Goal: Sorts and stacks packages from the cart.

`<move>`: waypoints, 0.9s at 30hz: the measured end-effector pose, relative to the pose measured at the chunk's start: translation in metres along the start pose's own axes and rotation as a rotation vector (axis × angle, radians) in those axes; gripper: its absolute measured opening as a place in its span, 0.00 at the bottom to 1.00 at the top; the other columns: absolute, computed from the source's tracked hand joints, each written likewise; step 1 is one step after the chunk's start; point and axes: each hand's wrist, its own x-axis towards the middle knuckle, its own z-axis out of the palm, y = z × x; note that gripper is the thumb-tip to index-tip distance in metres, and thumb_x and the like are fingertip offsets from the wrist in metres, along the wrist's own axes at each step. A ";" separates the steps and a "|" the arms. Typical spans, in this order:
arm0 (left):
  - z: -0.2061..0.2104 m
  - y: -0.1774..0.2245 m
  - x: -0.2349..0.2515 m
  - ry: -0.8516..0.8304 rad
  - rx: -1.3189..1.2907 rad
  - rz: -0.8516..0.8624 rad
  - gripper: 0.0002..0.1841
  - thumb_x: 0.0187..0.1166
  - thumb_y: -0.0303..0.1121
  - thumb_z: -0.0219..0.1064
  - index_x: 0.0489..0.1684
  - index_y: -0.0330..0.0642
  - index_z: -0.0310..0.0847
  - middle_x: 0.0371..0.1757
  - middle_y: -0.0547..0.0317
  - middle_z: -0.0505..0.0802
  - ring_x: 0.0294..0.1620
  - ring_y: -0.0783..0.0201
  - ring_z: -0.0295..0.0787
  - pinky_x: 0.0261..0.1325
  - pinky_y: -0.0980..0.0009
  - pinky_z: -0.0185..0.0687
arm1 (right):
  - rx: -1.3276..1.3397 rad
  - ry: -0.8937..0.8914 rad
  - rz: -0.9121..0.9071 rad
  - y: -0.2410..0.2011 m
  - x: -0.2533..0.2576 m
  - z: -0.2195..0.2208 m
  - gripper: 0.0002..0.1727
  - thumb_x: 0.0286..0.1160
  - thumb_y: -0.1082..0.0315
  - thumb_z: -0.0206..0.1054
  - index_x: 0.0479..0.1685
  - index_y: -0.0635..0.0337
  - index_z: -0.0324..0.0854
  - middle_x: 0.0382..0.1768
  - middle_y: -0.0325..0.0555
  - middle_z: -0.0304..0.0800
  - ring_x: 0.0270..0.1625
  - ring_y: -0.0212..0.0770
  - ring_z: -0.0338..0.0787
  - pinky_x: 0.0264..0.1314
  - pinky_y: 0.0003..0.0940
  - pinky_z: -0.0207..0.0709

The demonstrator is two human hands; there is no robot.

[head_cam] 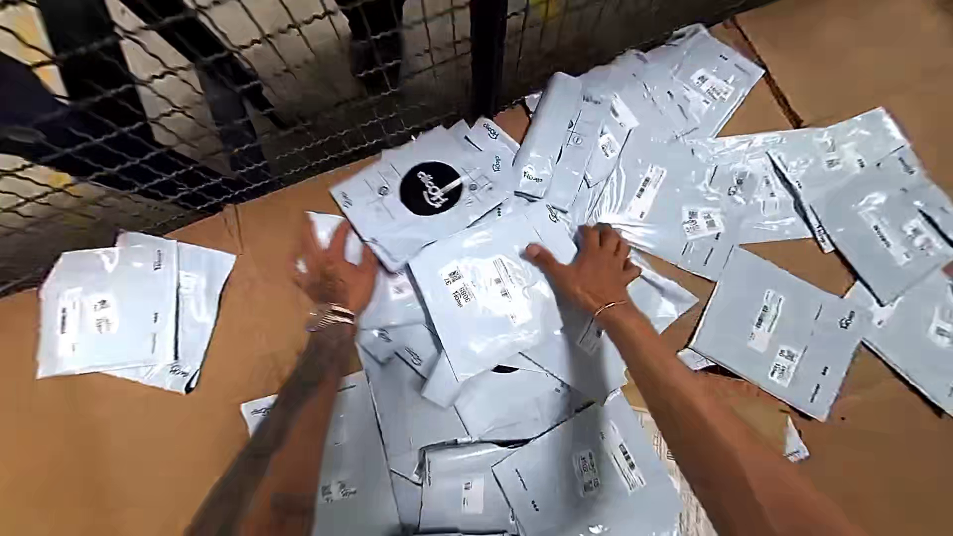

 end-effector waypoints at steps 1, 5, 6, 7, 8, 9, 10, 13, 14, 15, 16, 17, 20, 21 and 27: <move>0.007 0.006 -0.016 0.013 0.005 0.055 0.29 0.81 0.54 0.60 0.80 0.56 0.78 0.92 0.33 0.59 0.91 0.28 0.50 0.82 0.21 0.41 | 0.008 -0.009 -0.010 -0.011 -0.010 0.001 0.68 0.48 0.12 0.63 0.81 0.64 0.70 0.84 0.71 0.62 0.85 0.76 0.60 0.71 0.86 0.54; 0.011 -0.004 -0.104 -0.048 -0.011 0.211 0.25 0.87 0.44 0.50 0.81 0.61 0.76 0.93 0.45 0.61 0.93 0.39 0.53 0.84 0.28 0.49 | -0.037 -0.080 -0.066 -0.025 -0.076 0.008 0.70 0.44 0.15 0.71 0.82 0.65 0.67 0.79 0.70 0.69 0.78 0.77 0.68 0.66 0.87 0.59; 0.010 -0.013 -0.128 -0.060 -0.023 0.224 0.26 0.85 0.43 0.47 0.81 0.60 0.77 0.93 0.46 0.62 0.92 0.40 0.54 0.84 0.29 0.50 | -0.028 -0.100 -0.071 -0.023 -0.097 0.013 0.70 0.42 0.16 0.73 0.84 0.64 0.67 0.79 0.69 0.70 0.78 0.76 0.69 0.65 0.86 0.62; 0.007 -0.023 -0.156 -0.072 -0.032 0.225 0.27 0.85 0.43 0.44 0.81 0.58 0.77 0.92 0.47 0.64 0.92 0.41 0.57 0.84 0.30 0.53 | -0.016 -0.127 -0.066 -0.021 -0.120 0.019 0.70 0.39 0.17 0.75 0.82 0.63 0.68 0.79 0.66 0.71 0.77 0.74 0.71 0.64 0.82 0.66; 0.002 -0.035 -0.186 -0.082 -0.034 0.219 0.29 0.85 0.43 0.41 0.82 0.55 0.76 0.91 0.46 0.66 0.91 0.41 0.59 0.84 0.32 0.55 | -0.004 -0.155 -0.060 -0.018 -0.146 0.027 0.70 0.38 0.17 0.75 0.81 0.64 0.70 0.79 0.65 0.72 0.76 0.72 0.72 0.64 0.79 0.68; -0.003 -0.048 -0.219 -0.082 -0.037 0.207 0.30 0.86 0.44 0.38 0.82 0.51 0.76 0.90 0.45 0.68 0.90 0.40 0.62 0.84 0.33 0.56 | 0.003 -0.184 -0.059 -0.015 -0.175 0.034 0.70 0.38 0.16 0.74 0.80 0.64 0.72 0.78 0.64 0.73 0.76 0.71 0.74 0.65 0.77 0.69; -0.009 -0.060 -0.254 -0.081 -0.049 0.188 0.31 0.86 0.44 0.37 0.82 0.47 0.76 0.89 0.42 0.70 0.88 0.37 0.63 0.85 0.33 0.55 | 0.006 -0.216 -0.060 -0.011 -0.205 0.041 0.70 0.38 0.15 0.72 0.79 0.65 0.73 0.78 0.63 0.75 0.76 0.69 0.75 0.66 0.75 0.69; -0.028 -0.096 -0.360 -0.094 -0.113 0.119 0.32 0.87 0.44 0.36 0.81 0.35 0.72 0.85 0.33 0.72 0.87 0.36 0.65 0.85 0.35 0.57 | 0.008 -0.261 -0.107 0.005 -0.298 0.063 0.70 0.38 0.13 0.69 0.76 0.67 0.76 0.74 0.63 0.79 0.71 0.68 0.80 0.65 0.72 0.71; -0.036 -0.107 -0.395 -0.135 -0.132 0.088 0.33 0.86 0.43 0.37 0.82 0.32 0.70 0.86 0.31 0.71 0.88 0.36 0.64 0.86 0.37 0.57 | 0.001 -0.261 -0.144 0.013 -0.330 0.069 0.69 0.37 0.13 0.68 0.74 0.67 0.77 0.73 0.64 0.81 0.69 0.68 0.82 0.64 0.73 0.71; -0.048 -0.115 -0.428 -0.198 -0.161 0.057 0.33 0.86 0.42 0.40 0.82 0.28 0.69 0.86 0.30 0.70 0.88 0.36 0.63 0.87 0.39 0.57 | -0.012 -0.276 -0.193 0.022 -0.358 0.072 0.69 0.37 0.13 0.68 0.73 0.67 0.79 0.72 0.64 0.81 0.68 0.68 0.83 0.65 0.73 0.71; -0.062 -0.122 -0.457 -0.288 -0.201 0.032 0.32 0.85 0.40 0.43 0.82 0.24 0.67 0.86 0.27 0.68 0.89 0.35 0.62 0.88 0.41 0.58 | -0.028 -0.314 -0.257 0.033 -0.380 0.071 0.67 0.38 0.13 0.69 0.71 0.66 0.80 0.72 0.64 0.82 0.68 0.68 0.83 0.66 0.73 0.70; -0.081 -0.127 -0.480 -0.401 -0.248 0.011 0.30 0.84 0.35 0.47 0.81 0.22 0.67 0.86 0.26 0.68 0.88 0.34 0.63 0.88 0.41 0.60 | -0.029 -0.369 -0.325 0.043 -0.393 0.067 0.63 0.40 0.15 0.70 0.68 0.64 0.83 0.72 0.63 0.82 0.69 0.66 0.83 0.67 0.74 0.69; -0.133 -0.157 -0.502 -0.662 -0.261 0.053 0.21 0.85 0.27 0.54 0.74 0.33 0.81 0.82 0.35 0.77 0.84 0.38 0.72 0.86 0.40 0.63 | 0.027 -0.480 -0.451 0.071 -0.362 0.037 0.48 0.57 0.22 0.70 0.67 0.53 0.86 0.74 0.54 0.82 0.76 0.59 0.80 0.75 0.73 0.66; -0.143 -0.180 -0.504 -0.604 -0.210 0.055 0.20 0.86 0.30 0.55 0.72 0.38 0.84 0.80 0.42 0.81 0.83 0.42 0.74 0.86 0.41 0.64 | 0.057 -0.462 -0.439 0.078 -0.330 0.024 0.45 0.62 0.28 0.72 0.70 0.57 0.83 0.73 0.56 0.83 0.76 0.59 0.80 0.77 0.70 0.68; -0.156 -0.302 -0.409 -0.071 -0.196 -0.670 0.47 0.84 0.56 0.60 0.93 0.30 0.45 0.91 0.24 0.53 0.93 0.31 0.44 0.92 0.38 0.43 | 0.003 -0.223 -0.153 0.064 -0.118 -0.024 0.50 0.69 0.37 0.74 0.78 0.73 0.68 0.74 0.81 0.70 0.76 0.78 0.72 0.75 0.76 0.65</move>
